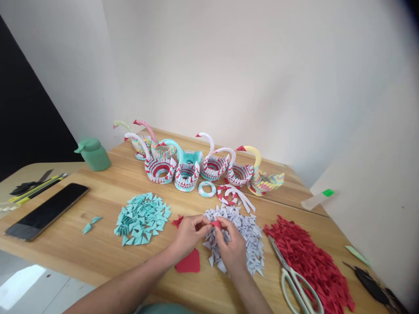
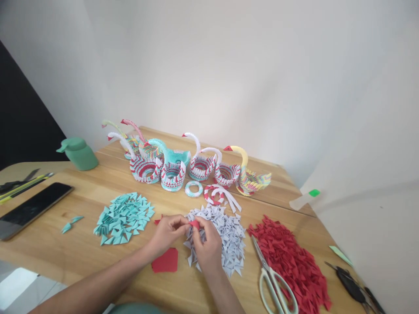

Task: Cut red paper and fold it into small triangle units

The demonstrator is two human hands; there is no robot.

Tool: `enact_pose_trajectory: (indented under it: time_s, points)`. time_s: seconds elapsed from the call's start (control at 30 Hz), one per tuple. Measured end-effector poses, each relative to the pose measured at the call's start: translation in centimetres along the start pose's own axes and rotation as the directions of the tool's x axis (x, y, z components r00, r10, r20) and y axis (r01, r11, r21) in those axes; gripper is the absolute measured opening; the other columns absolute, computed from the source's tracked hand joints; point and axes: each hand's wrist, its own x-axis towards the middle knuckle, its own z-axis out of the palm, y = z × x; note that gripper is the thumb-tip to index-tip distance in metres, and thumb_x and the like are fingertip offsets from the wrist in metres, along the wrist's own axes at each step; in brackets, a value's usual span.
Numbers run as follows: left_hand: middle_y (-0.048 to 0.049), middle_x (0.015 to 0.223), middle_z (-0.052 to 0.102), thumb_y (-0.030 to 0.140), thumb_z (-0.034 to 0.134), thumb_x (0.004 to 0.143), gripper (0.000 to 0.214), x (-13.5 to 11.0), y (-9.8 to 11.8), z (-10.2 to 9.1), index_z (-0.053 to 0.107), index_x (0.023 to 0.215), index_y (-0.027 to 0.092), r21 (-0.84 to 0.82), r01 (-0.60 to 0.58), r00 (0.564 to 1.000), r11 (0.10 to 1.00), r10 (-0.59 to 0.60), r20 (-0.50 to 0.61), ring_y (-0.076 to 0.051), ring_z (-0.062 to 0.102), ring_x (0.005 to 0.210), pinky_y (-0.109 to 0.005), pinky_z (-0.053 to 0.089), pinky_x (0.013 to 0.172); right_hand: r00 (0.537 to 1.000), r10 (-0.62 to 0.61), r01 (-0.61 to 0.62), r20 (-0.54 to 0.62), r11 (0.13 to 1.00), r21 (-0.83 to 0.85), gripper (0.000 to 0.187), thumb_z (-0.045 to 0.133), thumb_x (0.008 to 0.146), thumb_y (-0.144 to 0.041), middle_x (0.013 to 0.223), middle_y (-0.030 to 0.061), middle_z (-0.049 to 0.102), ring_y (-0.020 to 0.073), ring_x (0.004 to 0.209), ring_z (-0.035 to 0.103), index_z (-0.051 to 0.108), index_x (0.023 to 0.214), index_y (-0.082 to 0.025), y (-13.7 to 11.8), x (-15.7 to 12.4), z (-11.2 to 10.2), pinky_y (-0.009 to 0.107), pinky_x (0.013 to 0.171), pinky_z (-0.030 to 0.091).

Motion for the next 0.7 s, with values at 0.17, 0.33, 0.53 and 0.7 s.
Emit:
enact_pose_trajectory:
  time_s: [0.17,0.33,0.53,0.7]
  points:
    - [-0.0028,0.070,0.065,0.026,0.060,0.076,0.016,-0.08,0.30,-0.16,0.069,0.078,0.013,-0.004,-0.021,0.997,1.000,0.021,0.074,-0.014,0.054,0.066,-0.023,0.041,0.062,0.993,0.121,-0.122,0.008,0.990,0.072,0.022,0.054,0.084,-0.028,0.085,0.0049,0.068,0.0185,0.077,0.065,0.061,0.102,-0.018,0.22,-0.03,-0.16,0.029,0.073,0.051]
    - [-0.0021,0.066,0.061,0.025,0.061,0.075,0.015,-0.05,0.56,-0.24,0.067,0.072,0.012,-0.015,-0.011,0.998,1.000,0.012,0.055,-0.013,0.051,0.063,-0.022,0.039,0.061,0.993,0.119,-0.121,0.026,0.987,0.102,0.022,0.054,0.083,-0.027,0.084,0.0044,0.068,0.0181,0.077,0.065,0.062,0.102,-0.018,0.26,-0.07,-0.13,0.028,0.071,0.051]
    - [-0.0008,0.063,0.059,0.024,0.061,0.074,0.013,0.01,0.35,-0.08,0.065,0.070,0.012,-0.019,0.006,0.999,1.000,-0.006,0.046,-0.012,0.049,0.061,-0.022,0.038,0.059,0.999,0.044,-0.045,0.017,0.997,0.058,0.019,0.054,0.083,-0.025,0.084,0.0043,0.068,0.0176,0.075,0.064,0.063,0.100,-0.019,0.02,-0.06,-0.01,0.028,0.072,0.050]
    - [0.0001,0.063,0.057,0.023,0.059,0.074,0.012,0.17,-0.15,-0.17,0.062,0.071,0.012,0.009,-0.010,1.000,1.000,0.010,0.009,-0.011,0.048,0.059,-0.021,0.038,0.057,0.999,0.031,-0.033,0.026,0.997,0.076,0.020,0.056,0.082,-0.024,0.088,0.0053,0.069,0.0190,0.080,0.064,0.064,0.100,-0.020,-0.16,-0.16,0.20,0.029,0.076,0.049]
